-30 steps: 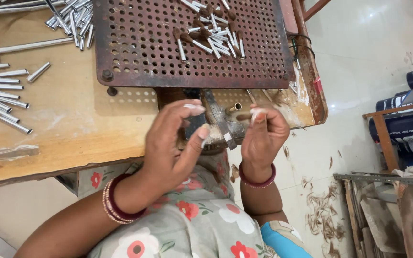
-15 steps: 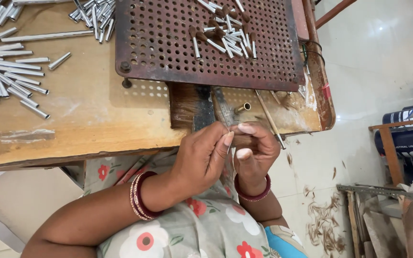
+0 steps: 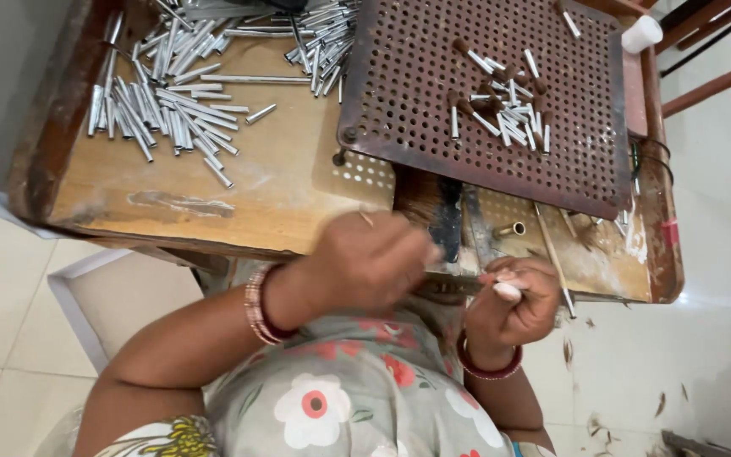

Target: Assembling small brushes by inserting hair/bristles into metal tubes and securing them.

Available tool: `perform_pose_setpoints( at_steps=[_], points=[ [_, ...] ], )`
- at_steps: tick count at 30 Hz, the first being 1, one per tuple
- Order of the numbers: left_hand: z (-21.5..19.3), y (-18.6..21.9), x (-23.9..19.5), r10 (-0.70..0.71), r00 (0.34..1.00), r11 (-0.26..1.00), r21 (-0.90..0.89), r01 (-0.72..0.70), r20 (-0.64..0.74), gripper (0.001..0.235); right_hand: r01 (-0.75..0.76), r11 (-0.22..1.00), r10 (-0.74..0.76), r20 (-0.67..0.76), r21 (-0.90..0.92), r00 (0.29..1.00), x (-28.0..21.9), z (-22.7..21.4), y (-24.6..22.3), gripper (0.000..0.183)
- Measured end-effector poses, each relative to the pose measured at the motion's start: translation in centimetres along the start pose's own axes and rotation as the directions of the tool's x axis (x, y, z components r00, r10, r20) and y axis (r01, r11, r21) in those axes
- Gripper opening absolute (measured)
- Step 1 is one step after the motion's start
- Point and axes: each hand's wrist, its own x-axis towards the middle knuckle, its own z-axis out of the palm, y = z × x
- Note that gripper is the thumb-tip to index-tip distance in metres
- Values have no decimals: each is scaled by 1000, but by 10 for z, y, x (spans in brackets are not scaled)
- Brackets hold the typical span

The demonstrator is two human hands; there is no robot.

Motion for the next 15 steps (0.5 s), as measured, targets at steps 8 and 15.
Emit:
perform_pose_setpoints(
  at_steps=[8, 15],
  points=[
    [-71, -138, -1, -389, 919, 612, 764, 205, 66, 14, -107, 994, 107, -6, 20, 994, 13, -12, 2, 39],
    [-60, -109, -1, -422, 901, 588, 786, 192, 95, 21, -123, 992, 123, -5, -24, 992, 10, -14, -1, 37]
  ],
)
